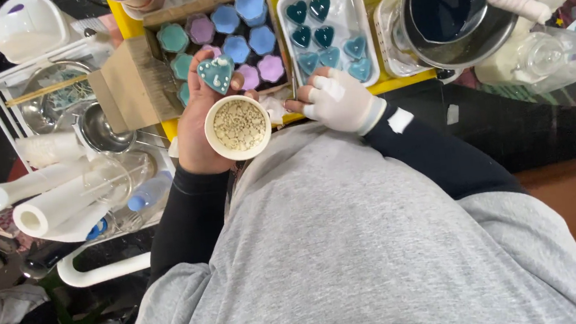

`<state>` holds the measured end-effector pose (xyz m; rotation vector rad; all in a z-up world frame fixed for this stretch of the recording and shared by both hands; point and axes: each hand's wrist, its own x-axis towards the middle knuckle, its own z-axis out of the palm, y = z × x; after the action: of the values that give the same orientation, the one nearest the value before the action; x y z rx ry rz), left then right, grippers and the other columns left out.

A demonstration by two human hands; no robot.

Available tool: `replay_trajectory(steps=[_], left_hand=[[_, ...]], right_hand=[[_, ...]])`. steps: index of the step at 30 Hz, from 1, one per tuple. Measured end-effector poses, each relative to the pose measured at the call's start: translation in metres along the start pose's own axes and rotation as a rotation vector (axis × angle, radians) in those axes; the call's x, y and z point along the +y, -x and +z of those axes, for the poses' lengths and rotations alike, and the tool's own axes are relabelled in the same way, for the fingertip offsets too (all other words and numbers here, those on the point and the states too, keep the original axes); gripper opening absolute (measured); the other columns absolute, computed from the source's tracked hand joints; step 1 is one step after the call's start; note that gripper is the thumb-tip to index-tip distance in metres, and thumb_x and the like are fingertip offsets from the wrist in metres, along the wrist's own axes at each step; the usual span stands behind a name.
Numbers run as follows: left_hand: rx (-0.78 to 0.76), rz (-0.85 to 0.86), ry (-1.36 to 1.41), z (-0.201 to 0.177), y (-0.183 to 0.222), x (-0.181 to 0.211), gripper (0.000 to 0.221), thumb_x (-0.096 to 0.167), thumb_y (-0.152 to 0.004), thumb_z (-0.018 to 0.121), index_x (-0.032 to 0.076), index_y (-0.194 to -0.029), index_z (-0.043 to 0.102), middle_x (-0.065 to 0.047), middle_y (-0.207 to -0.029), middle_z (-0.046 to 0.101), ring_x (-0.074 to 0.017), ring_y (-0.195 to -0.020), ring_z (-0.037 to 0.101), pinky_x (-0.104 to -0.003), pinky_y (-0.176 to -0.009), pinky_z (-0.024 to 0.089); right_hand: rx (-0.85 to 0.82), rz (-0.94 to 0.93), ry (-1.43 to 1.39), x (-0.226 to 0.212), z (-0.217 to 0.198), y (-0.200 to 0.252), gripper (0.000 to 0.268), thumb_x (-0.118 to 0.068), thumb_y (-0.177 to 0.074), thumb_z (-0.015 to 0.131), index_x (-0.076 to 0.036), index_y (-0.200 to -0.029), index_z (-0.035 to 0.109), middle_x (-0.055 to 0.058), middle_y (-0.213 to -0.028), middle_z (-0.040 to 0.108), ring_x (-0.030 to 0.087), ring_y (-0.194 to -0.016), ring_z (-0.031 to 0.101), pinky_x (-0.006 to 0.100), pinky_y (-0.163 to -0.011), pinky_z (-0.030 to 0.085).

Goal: Decorating small wax heart shapes with seeds or dried flower bits using forceps.

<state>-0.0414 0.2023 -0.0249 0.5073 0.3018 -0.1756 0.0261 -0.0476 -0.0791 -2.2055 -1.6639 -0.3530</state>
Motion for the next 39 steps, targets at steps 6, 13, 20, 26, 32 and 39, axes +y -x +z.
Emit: replay_trajectory(steps=[6, 13, 20, 26, 32, 39], left_hand=[[0.112, 0.058, 0.018, -0.012, 0.005, 0.006, 0.029, 0.024, -0.115, 0.048, 0.020, -0.143, 0.045, -0.003, -0.118, 0.057, -0.0180, -0.101, 0.056, -0.040, -0.097, 0.057], [-0.023, 0.006, 0.088, -0.025, 0.007, 0.011, 0.026, 0.028, -0.116, 0.048, 0.024, -0.142, 0.046, -0.007, -0.110, 0.055, -0.0260, -0.101, 0.058, -0.040, -0.091, 0.058], [-0.017, -0.014, 0.069, -0.025, 0.002, 0.010, 0.026, 0.028, -0.114, 0.050, 0.024, -0.140, 0.047, -0.009, -0.106, 0.057, -0.0290, -0.100, 0.060, -0.039, -0.087, 0.057], [-0.016, -0.013, 0.064, -0.025, -0.003, 0.007, 0.027, 0.028, -0.115, 0.050, 0.022, -0.141, 0.047, -0.009, -0.106, 0.057, -0.0269, -0.098, 0.059, -0.040, -0.090, 0.056], [-0.023, -0.022, 0.049, -0.022, -0.001, 0.007, 0.027, 0.030, -0.114, 0.049, 0.022, -0.140, 0.047, -0.009, -0.105, 0.056, -0.0253, -0.097, 0.058, -0.038, -0.090, 0.056], [-0.020, -0.033, 0.013, -0.027, 0.003, 0.005, 0.033, 0.034, -0.113, 0.051, 0.021, -0.142, 0.044, -0.009, -0.105, 0.056, -0.0249, -0.096, 0.059, -0.038, -0.090, 0.057]], right_hand=[[-0.084, 0.013, 0.079, 0.007, 0.042, -0.022, 0.021, -0.015, -0.091, 0.065, -0.011, -0.110, 0.074, 0.000, -0.090, 0.061, 0.019, -0.087, 0.062, 0.033, -0.085, 0.049], [-0.213, 0.044, 0.146, 0.004, 0.058, -0.033, 0.026, -0.017, -0.086, 0.062, -0.012, -0.109, 0.074, 0.000, -0.088, 0.061, 0.020, -0.088, 0.063, 0.032, -0.081, 0.050], [-0.256, 0.086, 0.134, 0.002, 0.048, -0.041, 0.020, -0.018, -0.087, 0.063, -0.013, -0.104, 0.073, 0.002, -0.088, 0.063, 0.022, -0.088, 0.064, 0.035, -0.080, 0.050], [-0.312, 0.150, 0.065, 0.007, 0.050, -0.037, 0.015, -0.015, -0.086, 0.065, -0.013, -0.098, 0.072, 0.004, -0.089, 0.064, 0.023, -0.089, 0.066, 0.037, -0.084, 0.051], [-0.219, 0.109, 0.063, 0.004, 0.052, -0.034, 0.023, -0.016, -0.086, 0.065, -0.011, -0.107, 0.074, 0.003, -0.092, 0.064, 0.023, -0.090, 0.064, 0.036, -0.085, 0.050], [-0.219, 0.106, 0.097, 0.000, 0.043, -0.035, 0.023, -0.017, -0.088, 0.065, -0.011, -0.107, 0.074, 0.002, -0.095, 0.063, 0.023, -0.093, 0.062, 0.035, -0.088, 0.048]])
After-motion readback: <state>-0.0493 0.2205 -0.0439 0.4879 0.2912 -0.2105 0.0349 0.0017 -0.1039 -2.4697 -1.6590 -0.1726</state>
